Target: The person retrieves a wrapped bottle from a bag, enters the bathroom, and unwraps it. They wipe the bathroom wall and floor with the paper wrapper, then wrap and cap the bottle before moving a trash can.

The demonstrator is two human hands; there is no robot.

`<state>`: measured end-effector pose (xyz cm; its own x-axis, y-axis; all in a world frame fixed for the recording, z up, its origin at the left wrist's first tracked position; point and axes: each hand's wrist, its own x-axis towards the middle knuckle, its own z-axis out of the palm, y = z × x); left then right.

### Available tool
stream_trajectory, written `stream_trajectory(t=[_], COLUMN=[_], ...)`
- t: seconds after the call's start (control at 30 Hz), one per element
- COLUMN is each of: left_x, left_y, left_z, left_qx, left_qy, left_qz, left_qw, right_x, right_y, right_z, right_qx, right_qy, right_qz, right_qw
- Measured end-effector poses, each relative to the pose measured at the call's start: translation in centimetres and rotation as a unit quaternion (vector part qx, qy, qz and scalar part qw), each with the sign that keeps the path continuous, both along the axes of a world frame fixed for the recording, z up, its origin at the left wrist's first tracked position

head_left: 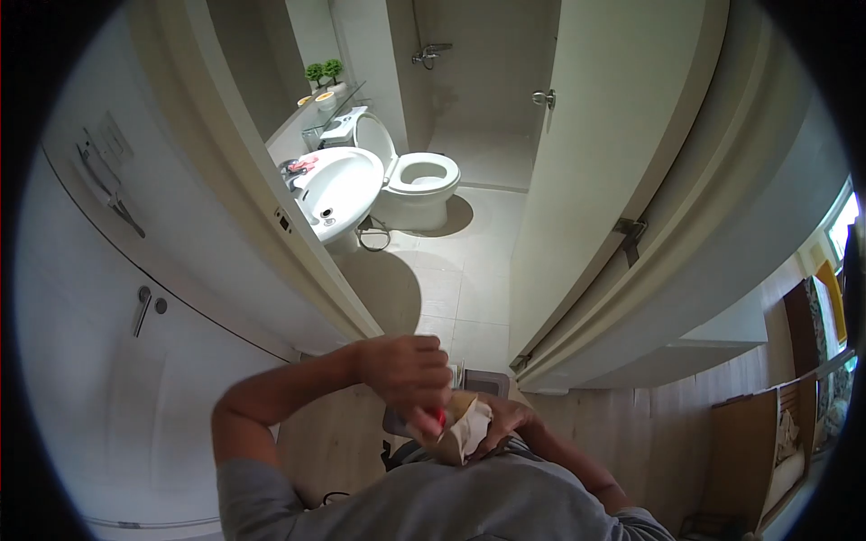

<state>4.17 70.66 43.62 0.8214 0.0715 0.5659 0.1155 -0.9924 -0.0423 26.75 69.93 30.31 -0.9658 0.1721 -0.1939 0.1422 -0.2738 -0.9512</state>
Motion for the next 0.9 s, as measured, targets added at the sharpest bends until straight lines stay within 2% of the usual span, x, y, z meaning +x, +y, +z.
stream_trajectory(t=[0.03,0.13,0.23,0.37,0.43,0.47,0.5,0.53,0.57,0.6,0.63,0.67,0.73,0.77,0.8,0.83,0.87,0.9], left_x=[0.3,1.8,2.2,2.6,2.2,1.8,1.3,1.2,1.4,1.7,1.9,1.9,1.4,1.3,1.3,1.2,0.8,0.3], left_y=[0.0,-1.1,-0.9,-1.8,-2.3,-2.4,-2.4,-2.3,-1.9,-1.3,-1.0,-1.1,-0.7,-0.6,-0.6,-0.3,-0.1,0.2], left_z=[0.3,0.6,-0.4,-0.4,-0.5,-0.8,-1.1,-1.4,-1.0,-0.2,0.1,-0.3,-1.2,-0.6,0.7,1.4,1.2,0.9], left_qx=[0.022,0.078,0.04,0.049,-0.027,-0.029,-0.08,-0.13,-0.134,-0.241,-0.335,-0.339,-0.272,-0.274,-0.377,-0.47,-0.472,-0.465], left_qy=[0.01,0.039,0.06,0.041,0.057,0.056,0.048,0.04,0.041,0.166,0.285,0.288,0.192,0.196,0.094,-0.012,-0.012,0.006], left_qz=[-0.081,-0.121,-0.103,-0.095,0.006,0.004,0.124,0.242,0.239,0.393,0.522,0.517,0.519,0.517,0.442,0.355,0.354,0.307], left_qw=[0.996,0.989,0.992,0.993,0.998,0.998,0.988,0.961,0.961,0.872,0.731,0.731,0.787,0.787,0.809,0.808,0.807,0.83], right_x=[-0.4,-0.7,-0.9,-0.8,-0.4,-0.2,-0.1,-0.4,-0.8,-1.3,-1.8,-2.0,-2.4,-2.4,-2.4,-2.2,-1.9,-1.4], right_y=[0.1,0.9,0.9,0.7,0.3,0.0,-0.2,-0.4,-0.8,-1.2,-1.1,-0.9,0.5,0.9,1.1,1.5,1.8,2.2], right_z=[0.0,0.1,-0.8,1.8,1.8,1.6,1.4,1.4,1.5,1.7,2.3,1.6,-0.3,0.4,0.3,0.1,-0.2,-0.5], right_qx=[-0.019,-0.047,-0.063,0.019,0.035,0.03,0.025,0.022,0.059,0.095,0.197,0.191,0.173,0.148,0.144,0.116,0.088,0.088], right_qy=[0.022,0.021,0.007,0.009,0.014,0.04,0.068,0.067,0.037,0.006,-0.052,-0.056,-0.011,0.002,0.002,0.026,0.049,0.048], right_qz=[0.026,0.062,0.09,0.067,0.041,-0.025,-0.093,-0.097,-0.192,-0.285,-0.31,-0.312,-0.314,-0.307,-0.309,-0.303,-0.297,-0.298], right_qw=[0.999,0.997,0.994,0.998,0.998,0.998,0.993,0.993,0.979,0.954,0.929,0.929,0.934,0.94,0.94,0.945,0.949,0.949])
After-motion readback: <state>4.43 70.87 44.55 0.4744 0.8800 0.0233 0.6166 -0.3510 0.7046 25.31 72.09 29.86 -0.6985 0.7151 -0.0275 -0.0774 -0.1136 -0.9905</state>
